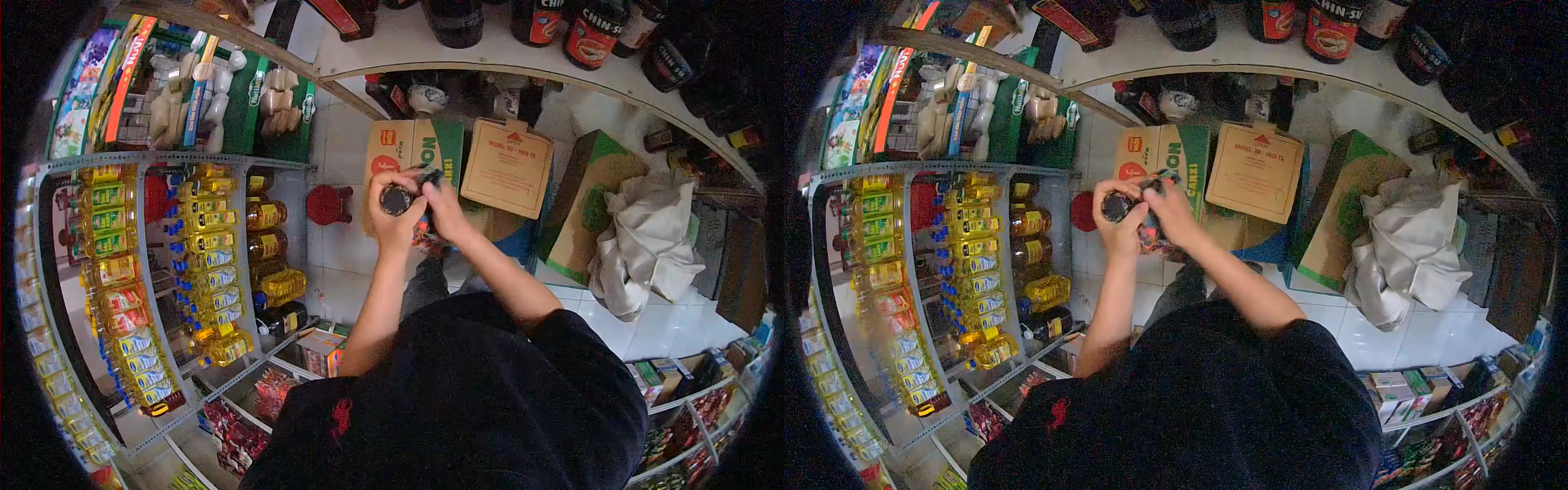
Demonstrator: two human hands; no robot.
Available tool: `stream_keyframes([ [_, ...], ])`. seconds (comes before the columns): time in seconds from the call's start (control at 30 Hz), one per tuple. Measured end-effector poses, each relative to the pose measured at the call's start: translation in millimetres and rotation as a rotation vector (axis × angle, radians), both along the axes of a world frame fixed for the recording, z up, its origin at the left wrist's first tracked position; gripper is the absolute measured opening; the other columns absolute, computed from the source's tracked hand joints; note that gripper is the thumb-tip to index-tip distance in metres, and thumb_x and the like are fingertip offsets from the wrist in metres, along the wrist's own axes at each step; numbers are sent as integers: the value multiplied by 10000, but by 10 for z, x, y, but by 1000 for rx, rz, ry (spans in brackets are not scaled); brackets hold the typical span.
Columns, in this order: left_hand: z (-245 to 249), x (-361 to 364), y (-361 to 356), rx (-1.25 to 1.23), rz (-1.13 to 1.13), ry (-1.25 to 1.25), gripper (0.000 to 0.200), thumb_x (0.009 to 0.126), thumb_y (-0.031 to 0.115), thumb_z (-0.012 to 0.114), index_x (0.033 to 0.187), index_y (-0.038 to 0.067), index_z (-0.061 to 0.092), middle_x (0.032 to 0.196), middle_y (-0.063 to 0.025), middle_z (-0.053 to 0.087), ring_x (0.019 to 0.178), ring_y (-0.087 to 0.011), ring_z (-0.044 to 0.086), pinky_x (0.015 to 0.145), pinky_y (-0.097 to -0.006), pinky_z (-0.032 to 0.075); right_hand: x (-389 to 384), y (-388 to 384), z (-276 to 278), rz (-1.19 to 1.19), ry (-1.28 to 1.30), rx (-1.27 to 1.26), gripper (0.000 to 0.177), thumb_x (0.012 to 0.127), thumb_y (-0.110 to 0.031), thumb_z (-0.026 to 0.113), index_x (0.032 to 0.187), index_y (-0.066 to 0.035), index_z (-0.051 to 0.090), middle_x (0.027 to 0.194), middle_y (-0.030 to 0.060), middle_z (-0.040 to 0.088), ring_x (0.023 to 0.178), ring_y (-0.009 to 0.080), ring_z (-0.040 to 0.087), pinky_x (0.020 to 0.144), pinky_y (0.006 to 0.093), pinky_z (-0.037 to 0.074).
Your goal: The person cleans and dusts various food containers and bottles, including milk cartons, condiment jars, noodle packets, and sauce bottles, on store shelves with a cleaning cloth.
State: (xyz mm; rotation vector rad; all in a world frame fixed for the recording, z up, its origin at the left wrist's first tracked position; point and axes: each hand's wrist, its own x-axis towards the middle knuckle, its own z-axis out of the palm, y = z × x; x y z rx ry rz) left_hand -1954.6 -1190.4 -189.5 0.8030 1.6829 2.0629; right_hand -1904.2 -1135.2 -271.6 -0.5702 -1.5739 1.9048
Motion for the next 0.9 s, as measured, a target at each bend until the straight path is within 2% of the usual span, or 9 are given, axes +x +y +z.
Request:
stream_keyframes([
  [0.17,-41,-195,-248,-33,-170,33,322,569,-56,570,843,51,439,789,-65,494,832,-184,498,817,-318,387,43,-47,-95,82,105,26,455,864,-375,395,1028,30,523,1008,209,557,961,349,512,859,374,362],
  [0.23,-15,-201,-302,-56,-145,25,326,571,-62,542,860,49,439,802,-75,497,831,-195,499,827,-322,383,40,-89,-381,112,-87,-190,502,871,-413,380,1028,43,519,1025,229,545,985,361,497,879,375,346],
  [0.37,222,-50,-220,-19,273,-278,305,576,-93,503,850,38,469,828,-69,512,838,-170,522,790,-275,402,117,52,-464,266,-553,-134,559,871,-444,381,1086,57,505,1062,237,541,1027,321,492,913,378,325],
  [0.43,89,-135,-252,22,332,-306,261,621,-93,504,838,48,469,817,-64,513,826,-166,522,766,-272,415,33,-78,-344,116,-508,-104,509,885,-398,365,1076,45,526,1087,206,548,1053,288,492,939,361,313],
  [0.5,64,-192,-270,52,465,-367,225,652,-80,541,813,60,472,796,-55,508,798,-163,519,750,-280,417,-44,-147,-206,125,184,-39,451,895,-335,340,1072,35,528,1094,170,555,1067,270,491,947,347,313],
  [0.57,75,-184,-221,73,540,-423,200,669,-57,577,792,62,473,770,-40,498,759,-164,511,749,-282,408,-112,-184,59,124,275,3,405,892,-290,353,1085,24,521,1098,155,556,1065,261,494,940,344,319],
  [0.63,73,-151,-158,106,380,-375,223,635,-80,577,780,55,473,769,-43,498,725,-164,507,752,-268,400,-68,-148,336,127,370,48,365,888,-245,366,1098,13,515,1102,140,557,1062,252,497,933,341,325],
  [0.7,84,-126,-163,109,304,-330,270,584,-108,562,788,44,471,764,-55,509,726,-165,509,751,-264,397,25,-100,488,59,154,42,320,874,-187,407,1119,-7,507,1121,133,548,1066,256,494,937,349,323],
  [0.9,14,-245,-107,149,-326,-210,348,529,-70,543,840,36,430,736,-97,474,759,-230,469,766,-335,376,64,201,150,-33,107,346,362,805,-220,501,1106,-21,528,1099,142,551,1023,279,511,895,332,359],
])
